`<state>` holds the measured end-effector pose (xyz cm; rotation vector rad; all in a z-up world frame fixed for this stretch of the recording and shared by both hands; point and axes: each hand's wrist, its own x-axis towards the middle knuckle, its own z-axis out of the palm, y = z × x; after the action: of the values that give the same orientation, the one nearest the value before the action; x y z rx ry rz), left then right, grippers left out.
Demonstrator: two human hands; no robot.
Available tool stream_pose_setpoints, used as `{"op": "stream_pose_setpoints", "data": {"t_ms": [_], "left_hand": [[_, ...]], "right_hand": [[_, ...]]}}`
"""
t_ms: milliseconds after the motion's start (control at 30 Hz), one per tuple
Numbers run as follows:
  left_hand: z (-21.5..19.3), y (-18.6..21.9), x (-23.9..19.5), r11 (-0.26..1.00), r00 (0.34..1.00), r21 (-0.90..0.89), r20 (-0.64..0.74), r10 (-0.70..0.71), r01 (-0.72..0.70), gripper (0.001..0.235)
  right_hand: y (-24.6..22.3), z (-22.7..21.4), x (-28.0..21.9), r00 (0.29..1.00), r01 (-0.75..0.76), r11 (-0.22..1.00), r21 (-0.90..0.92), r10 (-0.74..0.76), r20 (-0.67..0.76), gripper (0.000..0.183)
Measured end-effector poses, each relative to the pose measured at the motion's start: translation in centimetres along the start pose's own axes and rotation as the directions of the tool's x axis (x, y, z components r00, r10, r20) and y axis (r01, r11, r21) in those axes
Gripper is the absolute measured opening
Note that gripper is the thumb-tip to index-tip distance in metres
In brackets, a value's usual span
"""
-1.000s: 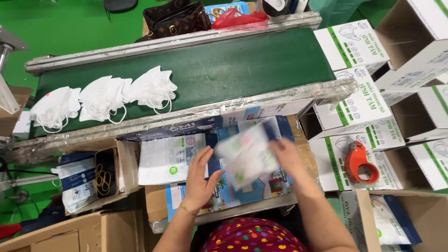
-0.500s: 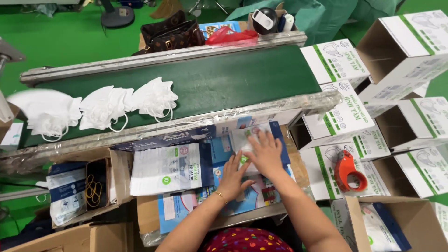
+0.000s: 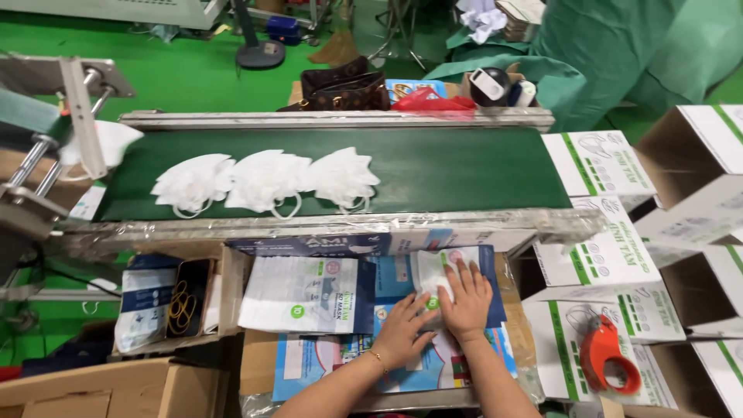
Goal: Packaging face masks into plastic sleeves and placing them into product boxes.
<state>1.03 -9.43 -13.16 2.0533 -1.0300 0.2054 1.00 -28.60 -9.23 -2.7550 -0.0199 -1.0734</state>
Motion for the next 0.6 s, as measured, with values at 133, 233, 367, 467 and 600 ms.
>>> {"op": "stream_pose_setpoints", "data": {"t_ms": [133, 233, 367, 467, 600], "left_hand": [[-0.15, 0.17, -0.04, 0.999, 1.000, -0.036, 0.024, -0.016, 0.017, 0.053], [-0.25, 0.43, -0.33, 0.999, 1.000, -0.035, -0.005, -0.013, 0.013, 0.053], [0.21, -0.14, -0.30, 0.999, 0.999, -0.039, -0.033, 0.012, -0.014, 0.051], [0.44, -0.22, -0.42, 0.999, 1.000, -0.023, -0.019, 0.023, -0.024, 0.054], [0.50, -0.19, -0.49, 1.000, 1.000, -0.024, -0.022, 0.007, -0.007, 0.055]], "right_hand": [[0.30, 0.16, -0.06, 1.000, 0.008, 1.000, 0.016, -0.008, -0.012, 0.045], [0.47, 0.28, -0.45, 1.000, 0.010, 1.000, 0.021, -0.010, -0.005, 0.044], [0.30, 0.10, -0.20, 1.000, 0.016, 0.999, 0.027, -0.016, -0.008, 0.045], [0.32, 0.28, -0.38, 1.000, 0.016, 0.999, 0.029, -0.016, -0.011, 0.045], [0.50, 0.46, -0.57, 1.000, 0.017, 1.000, 0.026, -0.017, -0.004, 0.045]]}}
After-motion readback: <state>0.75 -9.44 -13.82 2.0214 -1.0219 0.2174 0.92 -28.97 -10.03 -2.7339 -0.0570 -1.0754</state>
